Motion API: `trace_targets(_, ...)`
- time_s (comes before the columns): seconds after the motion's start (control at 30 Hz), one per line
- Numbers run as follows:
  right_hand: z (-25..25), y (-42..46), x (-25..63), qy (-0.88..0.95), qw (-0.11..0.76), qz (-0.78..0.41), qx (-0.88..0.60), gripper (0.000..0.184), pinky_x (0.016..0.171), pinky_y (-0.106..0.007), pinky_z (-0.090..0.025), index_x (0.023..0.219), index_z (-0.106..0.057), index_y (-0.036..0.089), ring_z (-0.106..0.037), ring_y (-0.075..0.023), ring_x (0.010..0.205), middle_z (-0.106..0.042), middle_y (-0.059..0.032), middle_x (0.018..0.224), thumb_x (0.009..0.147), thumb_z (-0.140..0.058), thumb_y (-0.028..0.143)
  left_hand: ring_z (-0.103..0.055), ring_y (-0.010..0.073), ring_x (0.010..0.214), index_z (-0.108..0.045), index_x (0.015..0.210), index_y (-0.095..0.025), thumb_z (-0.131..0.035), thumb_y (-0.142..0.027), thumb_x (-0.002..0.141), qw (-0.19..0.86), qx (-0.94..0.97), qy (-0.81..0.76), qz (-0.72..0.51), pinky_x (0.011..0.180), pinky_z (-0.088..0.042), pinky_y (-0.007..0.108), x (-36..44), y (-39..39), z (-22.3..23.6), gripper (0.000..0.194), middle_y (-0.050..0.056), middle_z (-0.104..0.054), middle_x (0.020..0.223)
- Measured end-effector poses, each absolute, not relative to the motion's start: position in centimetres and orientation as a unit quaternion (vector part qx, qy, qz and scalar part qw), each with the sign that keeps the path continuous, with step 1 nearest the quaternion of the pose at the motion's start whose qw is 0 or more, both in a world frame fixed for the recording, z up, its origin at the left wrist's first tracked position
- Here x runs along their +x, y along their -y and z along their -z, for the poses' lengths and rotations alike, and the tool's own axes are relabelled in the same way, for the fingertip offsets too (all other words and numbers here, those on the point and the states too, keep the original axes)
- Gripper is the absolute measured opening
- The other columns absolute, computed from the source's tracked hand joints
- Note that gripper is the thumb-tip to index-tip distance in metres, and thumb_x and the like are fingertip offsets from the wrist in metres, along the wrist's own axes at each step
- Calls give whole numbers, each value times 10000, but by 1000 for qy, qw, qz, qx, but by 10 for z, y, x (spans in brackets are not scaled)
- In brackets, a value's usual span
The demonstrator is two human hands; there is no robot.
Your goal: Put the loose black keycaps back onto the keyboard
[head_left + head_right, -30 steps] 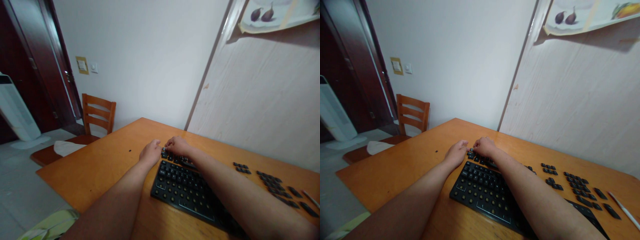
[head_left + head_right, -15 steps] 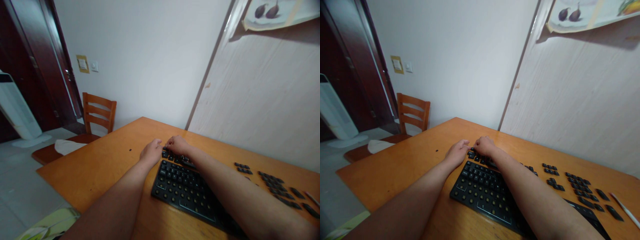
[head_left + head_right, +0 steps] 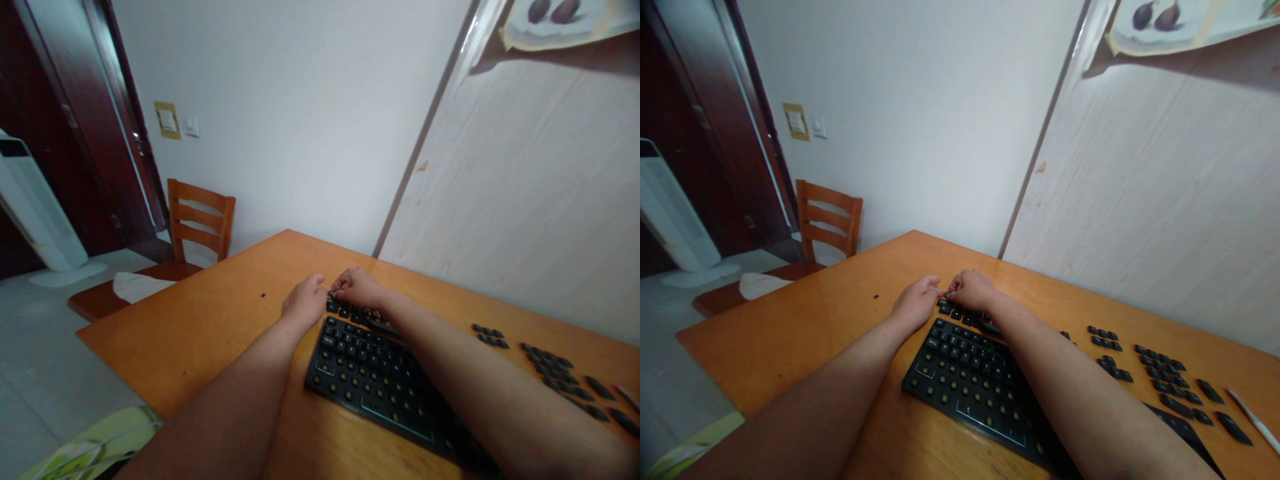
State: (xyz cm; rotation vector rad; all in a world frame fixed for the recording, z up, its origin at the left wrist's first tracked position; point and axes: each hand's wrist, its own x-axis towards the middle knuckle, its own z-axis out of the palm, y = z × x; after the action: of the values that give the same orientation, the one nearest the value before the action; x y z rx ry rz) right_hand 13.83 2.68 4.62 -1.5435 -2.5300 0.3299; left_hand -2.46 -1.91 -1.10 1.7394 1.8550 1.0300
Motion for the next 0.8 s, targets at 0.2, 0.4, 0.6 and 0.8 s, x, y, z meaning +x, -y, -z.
trace_targets(0.2, -42, -31, 139, 838, 77, -140, -522, 149, 574, -209, -409, 863, -791, 238, -641, -132, 687, -738, -4, 755, 782, -696, 319, -621, 249, 1189, -616, 1286, -294, -470, -341, 899, 206, 614, -672, -358, 950, -483, 375, -24, 21, 8, 417, 46, -676, 1311)
trace_targets(0.4, -39, -34, 139, 828, 85, -163, -529, 133, 554, -214, -409, 818, -784, 224, -622, -127, 634, -718, -1, 697, 759, -706, 314, -628, 258, 1173, -622, 1277, -296, -509, -378, 881, 213, 611, -676, -353, 933, -483, 377, -24, 21, 6, 420, 50, -686, 1292)
trace_targets(0.6, -43, -28, 142, 820, 112, -184, -530, 157, 539, -212, -419, 845, -762, 199, -632, -129, 623, -727, -8, 716, 762, -715, 323, -618, 249, 1184, -612, 1291, -283, -523, -372, 875, 214, 614, -668, -361, 936, -481, 346, -24, 20, 7, 435, 54, -674, 1312)
trace_targets(0.8, -56, -4, 156, 825, 149, -188, -512, 117, 574, -226, -437, 815, -727, 185, -633, -141, 666, -741, -25, 787, 760, -708, 286, -621, 253, 1178, -617, 1284, -280, -528, -355, 865, 210, 607, -677, -359, 935, -480, 354, -22, 21, 4, 434, 52, -663, 1329)
